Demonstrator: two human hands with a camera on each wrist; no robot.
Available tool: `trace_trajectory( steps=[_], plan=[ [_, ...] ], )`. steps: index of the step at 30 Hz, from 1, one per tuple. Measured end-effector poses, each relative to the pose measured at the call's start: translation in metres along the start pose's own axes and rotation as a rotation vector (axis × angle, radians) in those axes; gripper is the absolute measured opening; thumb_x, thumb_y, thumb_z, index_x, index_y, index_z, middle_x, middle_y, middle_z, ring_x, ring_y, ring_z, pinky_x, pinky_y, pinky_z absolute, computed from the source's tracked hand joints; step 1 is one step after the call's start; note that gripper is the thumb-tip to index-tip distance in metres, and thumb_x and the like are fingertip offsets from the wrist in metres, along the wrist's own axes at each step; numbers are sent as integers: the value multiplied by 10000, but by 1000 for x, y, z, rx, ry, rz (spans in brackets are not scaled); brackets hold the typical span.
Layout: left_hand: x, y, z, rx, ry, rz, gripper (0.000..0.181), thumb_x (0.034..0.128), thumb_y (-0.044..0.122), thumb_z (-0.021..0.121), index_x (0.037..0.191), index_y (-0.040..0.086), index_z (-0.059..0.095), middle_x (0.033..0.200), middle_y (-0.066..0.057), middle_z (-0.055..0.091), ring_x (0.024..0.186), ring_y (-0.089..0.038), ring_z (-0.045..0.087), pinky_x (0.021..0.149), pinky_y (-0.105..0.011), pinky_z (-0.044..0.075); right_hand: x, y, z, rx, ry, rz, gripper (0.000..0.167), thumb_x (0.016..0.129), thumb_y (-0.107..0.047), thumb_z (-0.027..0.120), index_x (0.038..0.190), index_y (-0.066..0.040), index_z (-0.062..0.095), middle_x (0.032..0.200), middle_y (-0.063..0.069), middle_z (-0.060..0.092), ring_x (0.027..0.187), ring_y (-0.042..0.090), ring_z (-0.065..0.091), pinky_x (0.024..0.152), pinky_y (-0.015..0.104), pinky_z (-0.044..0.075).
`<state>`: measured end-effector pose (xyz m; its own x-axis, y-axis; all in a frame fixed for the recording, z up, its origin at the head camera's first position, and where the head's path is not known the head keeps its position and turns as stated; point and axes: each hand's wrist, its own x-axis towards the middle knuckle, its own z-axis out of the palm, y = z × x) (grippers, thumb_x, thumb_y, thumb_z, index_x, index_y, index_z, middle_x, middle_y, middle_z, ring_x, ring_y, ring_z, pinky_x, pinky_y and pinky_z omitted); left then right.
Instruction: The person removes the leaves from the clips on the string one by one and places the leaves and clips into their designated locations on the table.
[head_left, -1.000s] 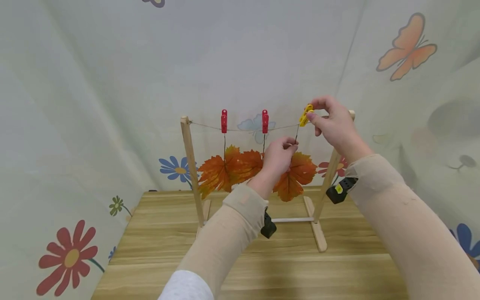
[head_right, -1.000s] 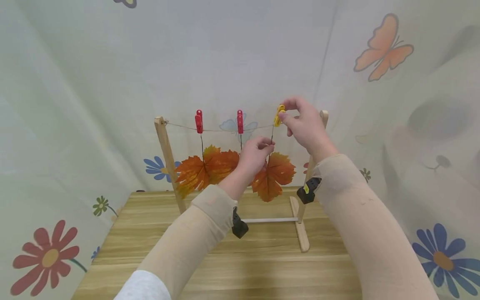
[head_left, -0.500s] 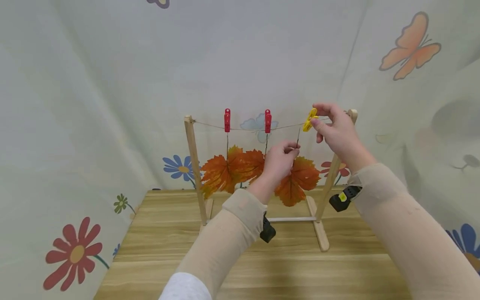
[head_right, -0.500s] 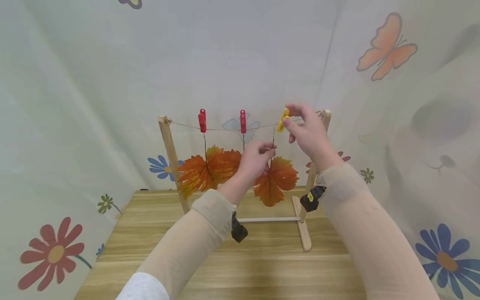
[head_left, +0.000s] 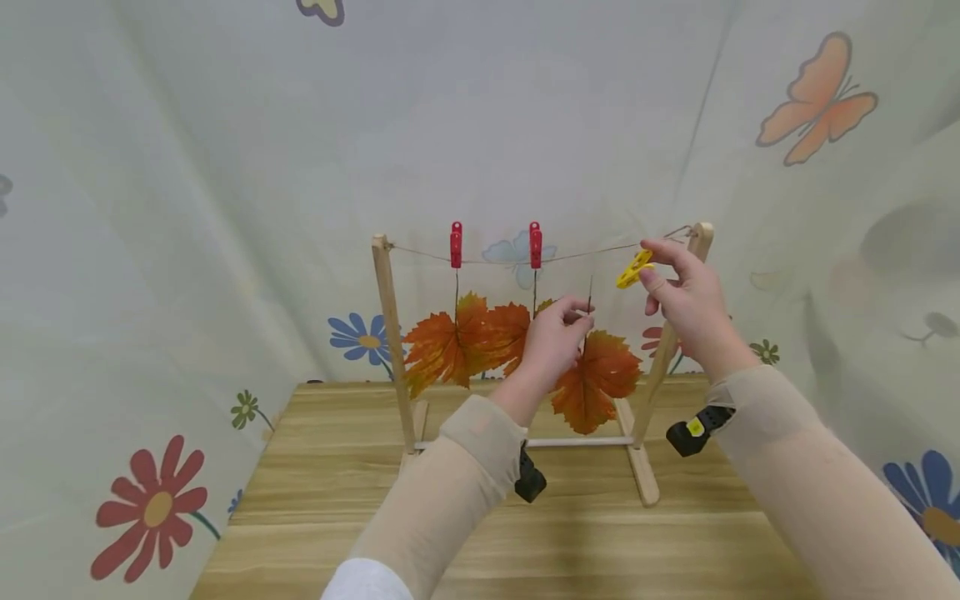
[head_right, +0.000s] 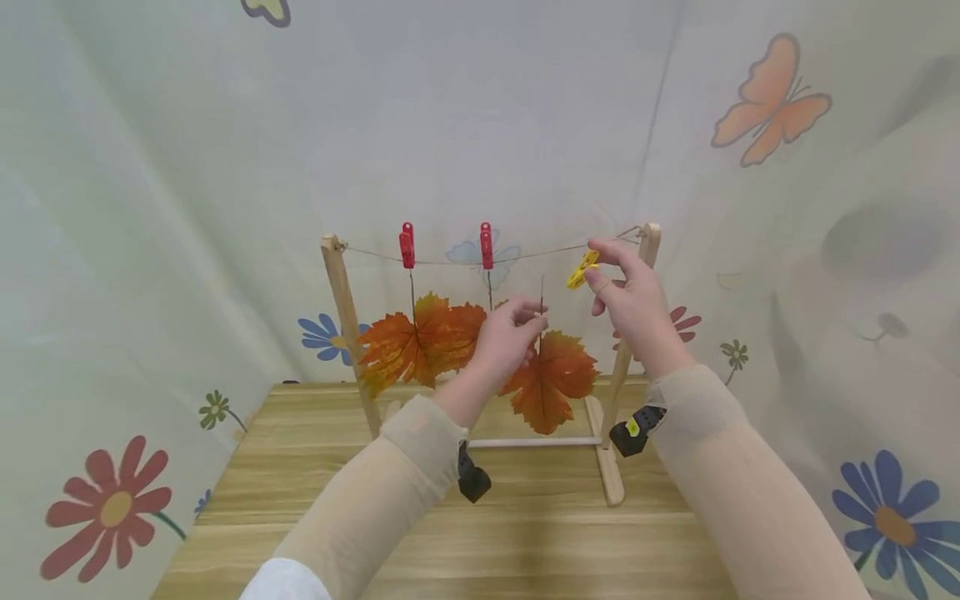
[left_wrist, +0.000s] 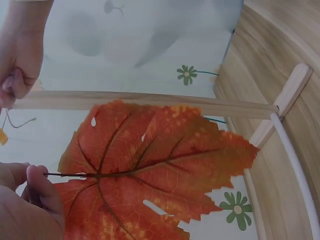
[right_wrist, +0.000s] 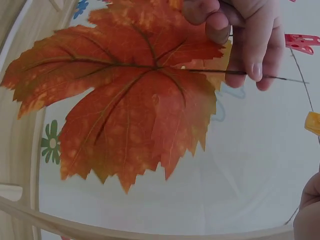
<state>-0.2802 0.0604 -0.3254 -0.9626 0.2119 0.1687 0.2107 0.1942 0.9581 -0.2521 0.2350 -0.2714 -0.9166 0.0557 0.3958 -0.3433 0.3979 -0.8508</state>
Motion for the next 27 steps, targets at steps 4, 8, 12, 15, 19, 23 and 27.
trace_trajectory(
  steps=[4,8,12,15,19,23,27],
  plan=[
    [-2,-8,-1,-36,4,-7,99,926,209,604,1007,227,658,863,42,600,478,-159,454,437,-246,437,-4,8,0,47,-2,17,457,946,-258,547,1387,-192,448,1260,22,453,546,127,508,504,241,489],
    [-5,-16,-1,-62,18,-25,103,918,223,617,1008,236,666,871,53,607,476,-155,455,439,-246,434,-9,19,2,58,-5,25,468,940,-256,560,1383,-161,442,1265,34,459,548,141,520,540,269,534],
    [-7,-26,-1,-73,43,-42,106,903,240,639,1000,249,678,868,62,613,455,-147,443,425,-244,420,-15,32,3,40,-13,58,494,938,-283,562,1391,-148,421,1280,46,456,566,160,543,577,240,525],
    [-9,-35,-2,-93,53,-54,108,899,234,644,999,248,680,862,55,604,437,-152,425,400,-239,398,-20,41,6,31,-9,79,496,940,-294,559,1391,-142,417,1280,56,459,573,151,549,553,208,476],
    [-13,-46,-5,-123,57,-75,108,904,217,636,1005,230,672,865,35,595,426,-156,405,387,-238,381,-26,54,14,75,-1,84,501,941,-273,562,1390,-104,417,1275,75,469,566,122,540,502,208,411],
    [-18,-54,-10,-147,71,-104,101,896,204,644,994,200,671,862,7,599,432,-156,405,385,-241,379,-32,69,21,129,-4,89,515,939,-269,569,1389,-72,411,1231,46,488,556,95,537,472,200,368],
    [-23,-62,-13,-185,66,-128,138,903,190,635,1031,146,665,867,-24,596,425,-148,383,387,-246,366,-39,80,25,153,-15,113,520,941,-278,568,1388,-69,403,1188,40,484,573,111,539,475,200,367]
  ],
)
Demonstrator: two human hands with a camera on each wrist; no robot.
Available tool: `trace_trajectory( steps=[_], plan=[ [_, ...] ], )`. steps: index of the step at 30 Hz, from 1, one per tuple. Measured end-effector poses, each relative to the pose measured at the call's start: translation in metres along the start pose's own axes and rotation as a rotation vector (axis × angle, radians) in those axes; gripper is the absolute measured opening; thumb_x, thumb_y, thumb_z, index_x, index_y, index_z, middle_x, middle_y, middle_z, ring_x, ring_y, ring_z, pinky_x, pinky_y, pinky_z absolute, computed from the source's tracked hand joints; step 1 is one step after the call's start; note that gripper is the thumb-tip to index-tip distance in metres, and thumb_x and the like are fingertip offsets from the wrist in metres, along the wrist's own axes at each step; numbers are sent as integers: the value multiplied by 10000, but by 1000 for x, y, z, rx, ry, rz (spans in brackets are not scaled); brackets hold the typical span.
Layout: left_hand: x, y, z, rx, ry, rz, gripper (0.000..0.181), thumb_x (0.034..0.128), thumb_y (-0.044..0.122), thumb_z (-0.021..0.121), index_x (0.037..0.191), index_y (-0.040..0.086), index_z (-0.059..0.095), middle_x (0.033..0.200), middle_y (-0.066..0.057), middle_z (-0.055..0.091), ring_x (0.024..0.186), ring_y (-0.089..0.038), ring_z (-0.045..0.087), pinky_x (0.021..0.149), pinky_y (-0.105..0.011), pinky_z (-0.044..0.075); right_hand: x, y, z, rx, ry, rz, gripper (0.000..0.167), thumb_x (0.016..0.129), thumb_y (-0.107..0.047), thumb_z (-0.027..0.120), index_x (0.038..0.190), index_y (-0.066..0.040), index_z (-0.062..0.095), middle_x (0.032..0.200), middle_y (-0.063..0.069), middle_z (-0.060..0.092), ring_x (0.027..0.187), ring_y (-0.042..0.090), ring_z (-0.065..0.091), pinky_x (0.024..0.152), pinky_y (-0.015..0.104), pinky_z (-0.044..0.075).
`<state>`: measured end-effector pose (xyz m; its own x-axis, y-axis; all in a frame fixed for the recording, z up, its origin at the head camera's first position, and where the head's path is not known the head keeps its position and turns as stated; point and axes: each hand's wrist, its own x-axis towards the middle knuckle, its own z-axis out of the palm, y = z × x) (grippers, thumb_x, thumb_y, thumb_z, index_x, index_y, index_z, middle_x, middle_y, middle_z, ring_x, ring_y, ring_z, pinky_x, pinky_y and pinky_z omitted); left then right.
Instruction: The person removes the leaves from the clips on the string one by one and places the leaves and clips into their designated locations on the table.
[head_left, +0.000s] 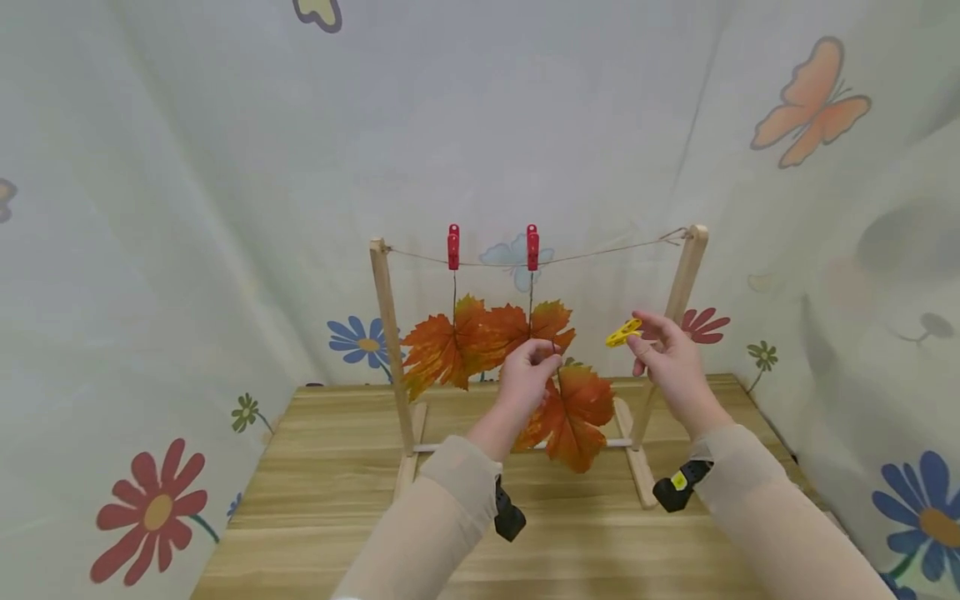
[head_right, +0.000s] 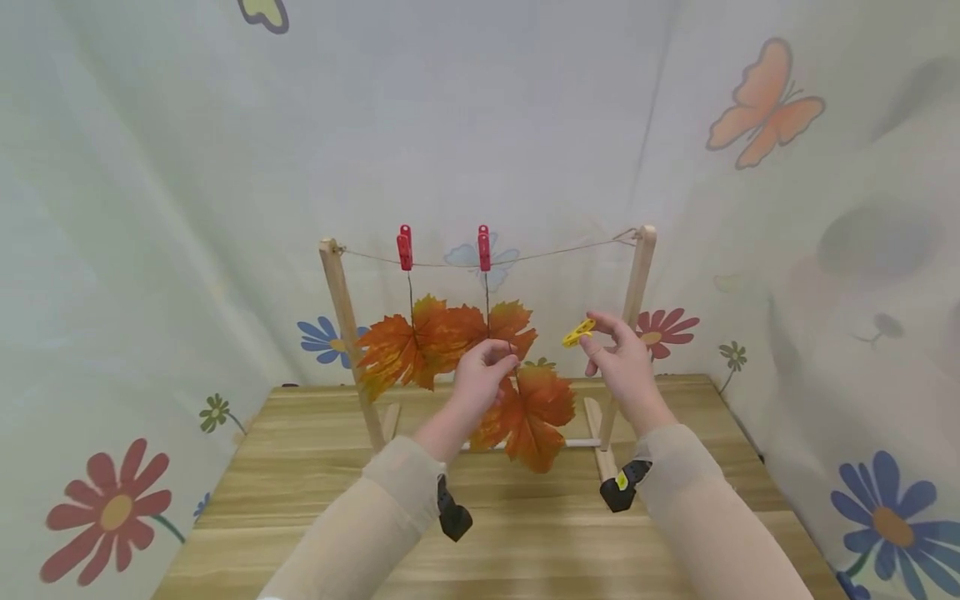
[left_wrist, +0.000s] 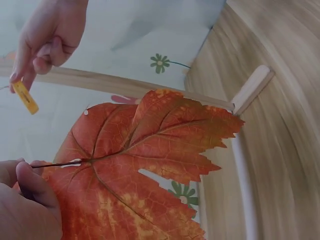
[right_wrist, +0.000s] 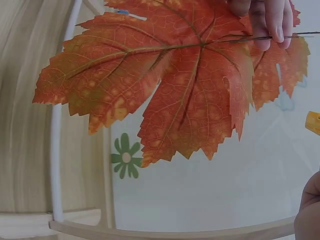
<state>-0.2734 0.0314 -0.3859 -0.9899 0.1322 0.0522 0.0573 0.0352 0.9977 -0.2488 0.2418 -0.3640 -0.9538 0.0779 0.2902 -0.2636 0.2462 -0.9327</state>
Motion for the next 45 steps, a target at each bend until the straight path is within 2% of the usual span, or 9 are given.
trace_trajectory(
  steps=[5,11,17,26,30,37,41,45],
  plan=[
    [-4,-17,-6,-54,-6,-17,125,917,154,613,1031,120,653,900,-58,621,392,-139,346,377,-254,346,-10,17,3,25,-22,52,546,936,-301,573,1400,-81,389,1211,55,465,599,109,529,501,200,387],
    [-9,-38,-14,-77,65,-24,142,901,149,633,1027,83,640,895,-56,616,367,-129,334,365,-256,336,-17,35,6,80,-28,75,565,937,-319,566,1406,-67,377,1277,74,450,592,99,518,491,191,374],
    [-11,-55,-22,-101,114,-40,132,884,157,654,1002,100,643,863,-83,620,342,-117,337,336,-231,312,-23,52,11,121,-25,132,559,935,-306,575,1410,-83,384,1247,58,466,591,91,510,486,192,379],
    [-7,-68,-40,-120,163,-26,189,892,178,647,1050,74,639,884,-81,658,346,-108,370,334,-210,320,-32,69,14,140,-7,189,534,928,-218,604,1381,-31,391,1235,73,481,563,76,513,450,172,355],
    [-9,-74,-45,-159,182,-50,182,881,173,661,1038,84,637,904,-109,663,351,-103,367,338,-201,313,-36,73,14,107,-11,221,506,932,-192,596,1362,-22,393,1281,122,457,578,74,516,469,188,380],
    [-16,-87,-55,-173,225,-101,165,887,174,653,1024,86,624,963,-191,643,370,-89,369,337,-188,315,-43,79,19,98,-28,266,492,940,-164,580,1369,-26,383,1346,165,423,582,78,505,489,202,391],
    [-20,-94,-59,-180,238,-117,175,894,170,644,1038,77,614,984,-205,638,376,-88,373,339,-192,316,-47,85,21,125,-22,285,494,934,-179,591,1365,-24,404,1323,157,440,570,65,497,487,187,381],
    [-23,-104,-64,-179,261,-130,180,897,189,644,1043,87,617,968,-185,642,369,-92,366,344,-199,318,-53,93,23,132,-7,317,511,923,-200,610,1367,-28,424,1237,91,479,574,62,485,487,186,385]
  ],
)
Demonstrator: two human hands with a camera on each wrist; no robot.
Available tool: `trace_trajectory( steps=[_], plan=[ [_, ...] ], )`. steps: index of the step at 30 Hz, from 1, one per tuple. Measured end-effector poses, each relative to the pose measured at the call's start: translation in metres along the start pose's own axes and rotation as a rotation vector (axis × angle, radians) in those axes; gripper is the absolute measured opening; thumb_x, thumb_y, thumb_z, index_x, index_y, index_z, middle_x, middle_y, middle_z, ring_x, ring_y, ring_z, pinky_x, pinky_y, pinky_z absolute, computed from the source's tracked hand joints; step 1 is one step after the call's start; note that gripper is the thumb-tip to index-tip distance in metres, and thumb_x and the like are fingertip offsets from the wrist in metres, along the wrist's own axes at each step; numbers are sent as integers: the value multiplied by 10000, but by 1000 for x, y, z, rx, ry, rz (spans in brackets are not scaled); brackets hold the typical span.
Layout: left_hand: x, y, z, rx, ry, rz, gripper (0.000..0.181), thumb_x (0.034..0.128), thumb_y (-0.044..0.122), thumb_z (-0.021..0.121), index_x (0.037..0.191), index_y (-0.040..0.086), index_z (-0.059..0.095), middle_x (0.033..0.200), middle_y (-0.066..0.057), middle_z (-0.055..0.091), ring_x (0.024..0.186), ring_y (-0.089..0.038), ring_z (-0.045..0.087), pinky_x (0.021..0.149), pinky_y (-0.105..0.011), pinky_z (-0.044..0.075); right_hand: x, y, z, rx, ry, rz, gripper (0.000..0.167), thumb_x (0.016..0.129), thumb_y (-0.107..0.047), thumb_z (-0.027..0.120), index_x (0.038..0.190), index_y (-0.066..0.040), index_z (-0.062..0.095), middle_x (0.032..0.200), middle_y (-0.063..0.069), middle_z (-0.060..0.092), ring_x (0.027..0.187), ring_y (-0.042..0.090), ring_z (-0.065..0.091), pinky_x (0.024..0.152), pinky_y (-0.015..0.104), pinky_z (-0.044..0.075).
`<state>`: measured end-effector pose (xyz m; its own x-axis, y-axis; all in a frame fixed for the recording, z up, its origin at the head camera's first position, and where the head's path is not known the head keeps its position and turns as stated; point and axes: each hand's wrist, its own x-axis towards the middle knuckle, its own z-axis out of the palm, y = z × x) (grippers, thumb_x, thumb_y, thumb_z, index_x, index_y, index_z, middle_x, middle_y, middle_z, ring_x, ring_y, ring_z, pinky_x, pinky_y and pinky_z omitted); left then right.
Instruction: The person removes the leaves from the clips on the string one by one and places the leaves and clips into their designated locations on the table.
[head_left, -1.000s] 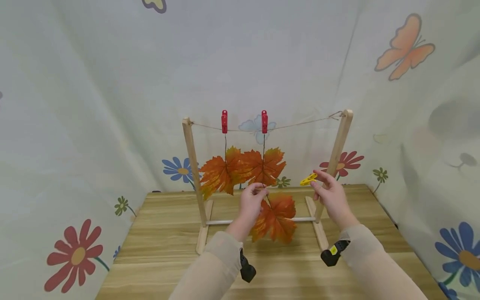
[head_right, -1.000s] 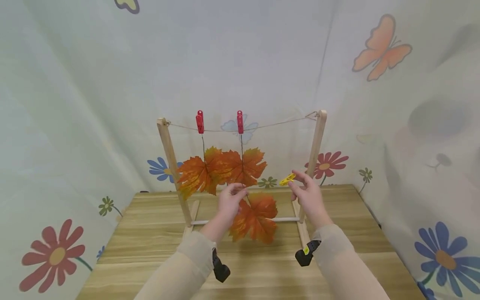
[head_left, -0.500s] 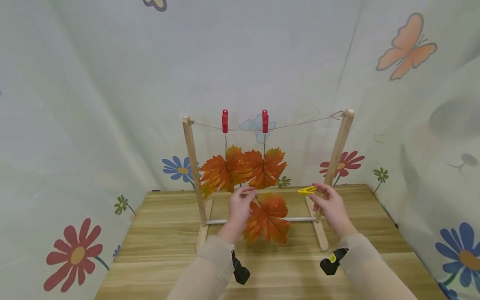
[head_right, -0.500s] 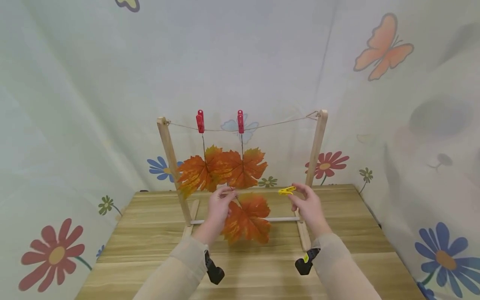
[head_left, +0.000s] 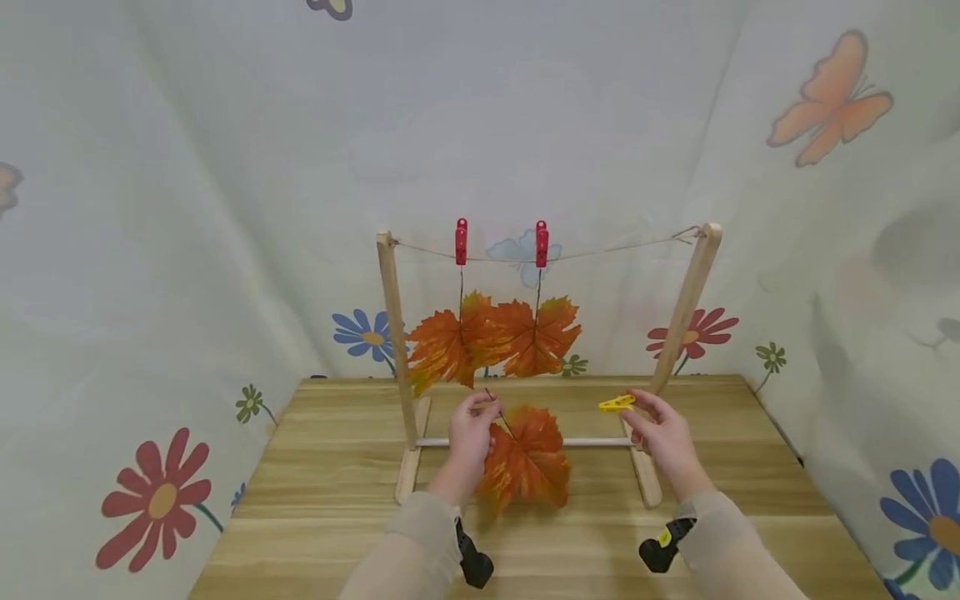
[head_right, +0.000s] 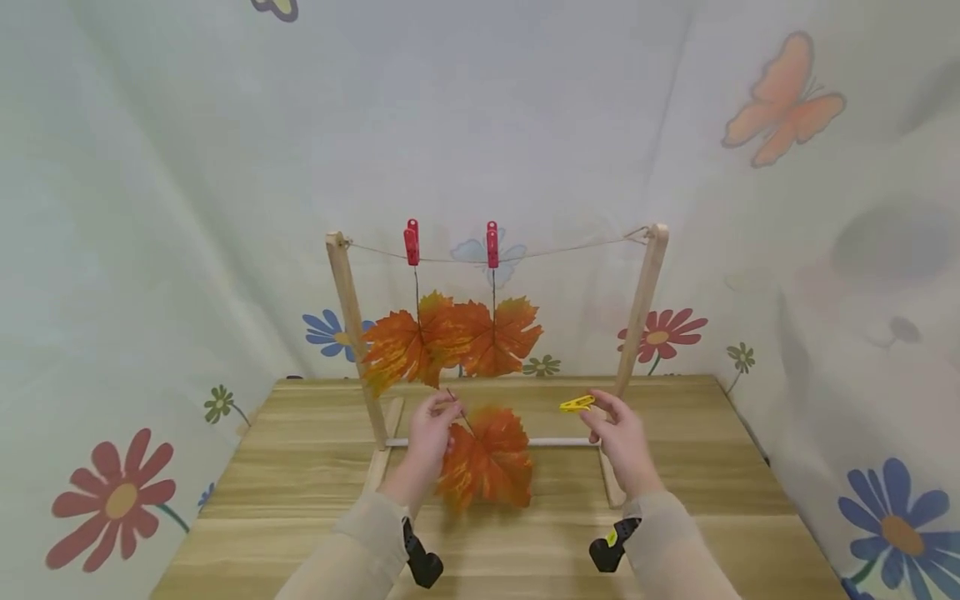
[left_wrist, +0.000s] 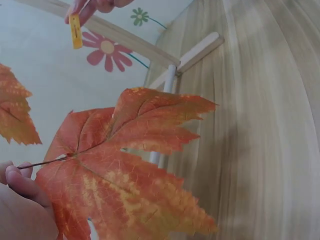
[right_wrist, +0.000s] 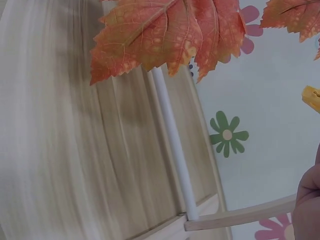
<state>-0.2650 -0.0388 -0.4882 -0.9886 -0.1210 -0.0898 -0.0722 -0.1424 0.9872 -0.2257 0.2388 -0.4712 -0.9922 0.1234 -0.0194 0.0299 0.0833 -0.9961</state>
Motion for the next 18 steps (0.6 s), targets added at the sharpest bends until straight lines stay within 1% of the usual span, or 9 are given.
trace_trajectory(
  steps=[2,5,8,12,16,18],
  plan=[
    [1,-6,-4,0,19,-9,174,897,193,645,1040,97,621,960,-170,646,367,-90,369,346,-199,317,-2,6,-1,-13,12,10,518,920,-215,615,1368,-32,431,1185,51,484,575,60,471,484,184,380],
    [1,-14,-12,0,49,-4,166,901,178,638,1043,94,622,960,-176,649,368,-85,372,345,-197,314,-5,14,-1,-44,33,16,515,917,-237,618,1363,-46,448,1137,25,478,568,54,444,473,173,358],
    [3,-23,-20,-3,83,7,147,897,152,637,1025,81,627,940,-180,651,362,-79,370,337,-192,306,-6,23,-1,-56,28,33,518,915,-249,622,1367,-63,449,1179,35,459,570,59,423,469,176,333],
    [2,-32,-31,-28,117,7,120,889,107,635,997,57,623,922,-212,645,355,-74,362,330,-188,298,-8,33,0,-46,10,63,520,907,-247,632,1363,-81,446,1263,65,431,592,84,437,474,185,324],
    [-2,-36,-39,-47,132,2,116,891,82,623,998,38,613,916,-238,639,352,-81,361,329,-186,298,-10,41,2,-47,10,82,506,901,-235,641,1345,-79,454,1267,65,441,595,93,458,484,201,341],
    [-4,-38,-43,-53,140,-2,117,891,76,619,1001,36,613,905,-228,635,353,-79,358,328,-184,297,-10,44,2,-53,6,91,490,908,-224,633,1340,-78,455,1270,70,443,598,95,460,490,212,354]
  ],
)
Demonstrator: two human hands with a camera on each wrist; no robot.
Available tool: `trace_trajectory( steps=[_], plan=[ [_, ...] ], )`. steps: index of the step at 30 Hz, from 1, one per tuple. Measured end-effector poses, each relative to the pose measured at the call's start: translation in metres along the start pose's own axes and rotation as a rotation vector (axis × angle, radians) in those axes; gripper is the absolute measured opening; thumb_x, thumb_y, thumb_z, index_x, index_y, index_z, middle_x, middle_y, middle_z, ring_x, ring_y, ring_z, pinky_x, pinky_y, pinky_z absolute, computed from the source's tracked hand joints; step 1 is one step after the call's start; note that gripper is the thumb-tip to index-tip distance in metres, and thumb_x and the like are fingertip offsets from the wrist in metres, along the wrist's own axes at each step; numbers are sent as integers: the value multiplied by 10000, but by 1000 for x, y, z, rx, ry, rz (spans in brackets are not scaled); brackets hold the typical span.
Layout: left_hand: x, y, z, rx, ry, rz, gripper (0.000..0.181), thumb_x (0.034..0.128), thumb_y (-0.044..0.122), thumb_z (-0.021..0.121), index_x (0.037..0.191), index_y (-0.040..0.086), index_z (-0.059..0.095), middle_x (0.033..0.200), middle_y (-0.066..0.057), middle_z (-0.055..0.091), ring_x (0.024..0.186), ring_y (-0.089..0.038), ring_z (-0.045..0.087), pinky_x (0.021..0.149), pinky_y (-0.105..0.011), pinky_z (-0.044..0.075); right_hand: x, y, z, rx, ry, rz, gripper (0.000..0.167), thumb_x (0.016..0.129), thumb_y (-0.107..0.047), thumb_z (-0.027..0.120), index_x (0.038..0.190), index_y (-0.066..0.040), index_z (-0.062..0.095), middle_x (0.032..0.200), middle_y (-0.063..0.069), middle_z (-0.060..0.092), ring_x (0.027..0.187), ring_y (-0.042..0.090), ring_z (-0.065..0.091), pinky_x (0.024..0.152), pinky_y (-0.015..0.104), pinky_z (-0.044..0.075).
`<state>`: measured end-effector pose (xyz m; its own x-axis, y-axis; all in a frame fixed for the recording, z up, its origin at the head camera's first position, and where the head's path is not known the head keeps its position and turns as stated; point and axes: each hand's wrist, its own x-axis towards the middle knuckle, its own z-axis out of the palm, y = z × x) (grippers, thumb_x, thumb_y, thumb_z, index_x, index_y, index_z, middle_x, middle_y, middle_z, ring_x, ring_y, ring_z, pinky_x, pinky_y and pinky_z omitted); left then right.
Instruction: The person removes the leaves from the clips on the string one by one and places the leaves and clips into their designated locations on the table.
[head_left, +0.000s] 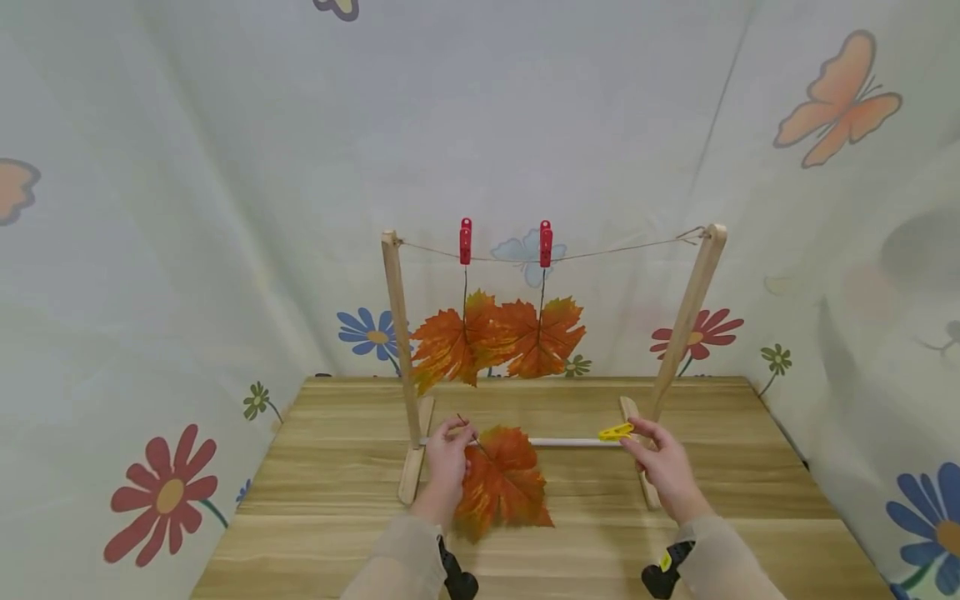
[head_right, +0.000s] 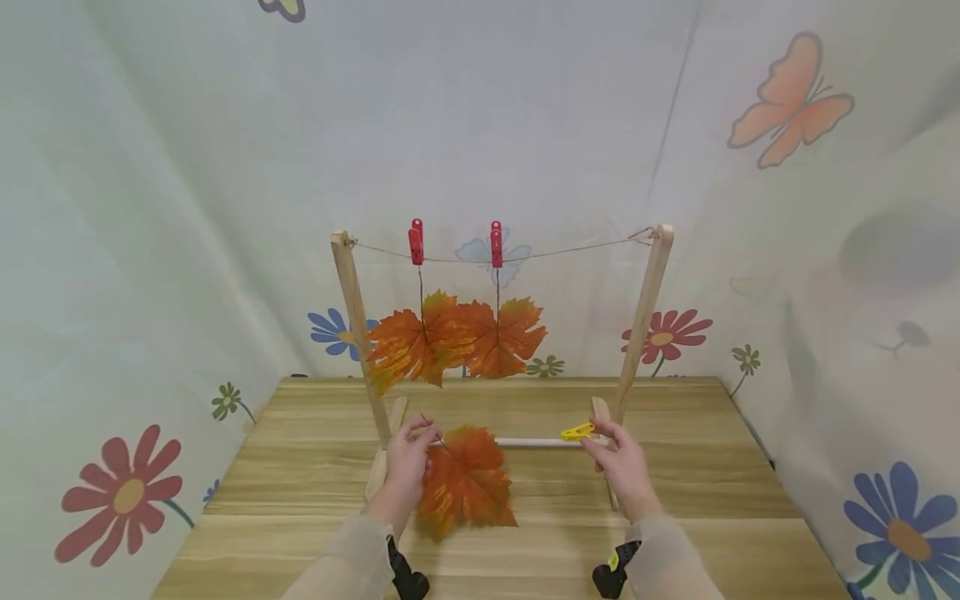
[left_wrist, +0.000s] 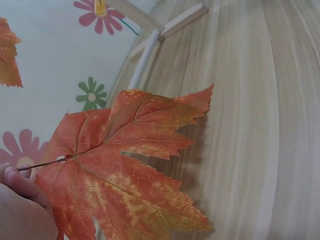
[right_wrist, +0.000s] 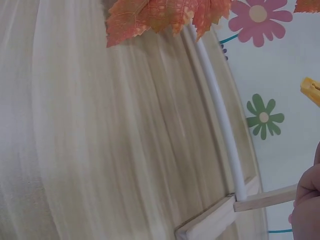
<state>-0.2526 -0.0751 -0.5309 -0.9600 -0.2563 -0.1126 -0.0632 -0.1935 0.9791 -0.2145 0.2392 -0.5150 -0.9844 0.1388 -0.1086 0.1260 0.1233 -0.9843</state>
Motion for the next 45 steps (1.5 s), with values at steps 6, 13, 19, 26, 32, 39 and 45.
trace_trajectory(
  steps=[6,13,19,26,32,39,45],
  plan=[
    [0,-9,-9,4,34,-6,131,886,60,618,1005,10,594,878,-213,636,344,-68,371,325,-186,310,-1,11,2,-30,-15,14,460,929,-188,601,1342,-71,438,1306,109,426,610,92,439,492,209,362],
    [2,-23,-21,31,64,-21,202,889,55,607,1054,-46,551,880,-186,649,363,-82,392,333,-187,336,-2,26,6,-91,10,-13,451,911,-149,621,1312,-27,453,1307,160,450,638,115,452,537,229,414],
    [-1,-32,-33,58,144,-14,141,871,36,605,991,-27,563,865,-203,654,352,-68,382,338,-200,337,-4,40,12,-103,34,-14,431,891,-112,640,1278,-3,483,1297,191,473,581,146,479,473,200,374],
    [-3,-42,-46,85,204,-32,177,866,62,626,1011,-21,568,875,-197,644,364,-79,388,342,-207,343,-9,54,15,-78,47,-60,426,870,-38,646,1252,49,477,1240,231,488,599,93,468,529,215,423],
    [-2,-50,-58,79,210,-65,194,885,69,611,1038,-36,552,866,-186,650,379,-71,387,350,-206,350,-9,64,17,-91,41,-45,431,865,-63,659,1249,35,489,1255,231,496,685,114,506,585,237,459],
    [1,-55,-64,57,198,-78,199,898,55,594,1054,-51,530,827,-153,655,367,-71,396,338,-201,348,-10,73,20,-95,45,-26,427,861,-32,649,1248,49,488,1248,242,495,628,127,502,568,249,466],
    [1,-57,-66,47,198,-76,195,903,50,584,1059,-44,513,821,-156,660,371,-62,393,337,-198,346,-13,80,22,-72,55,17,429,857,-12,643,1253,51,490,1248,230,487,672,97,525,560,236,462]
  ],
)
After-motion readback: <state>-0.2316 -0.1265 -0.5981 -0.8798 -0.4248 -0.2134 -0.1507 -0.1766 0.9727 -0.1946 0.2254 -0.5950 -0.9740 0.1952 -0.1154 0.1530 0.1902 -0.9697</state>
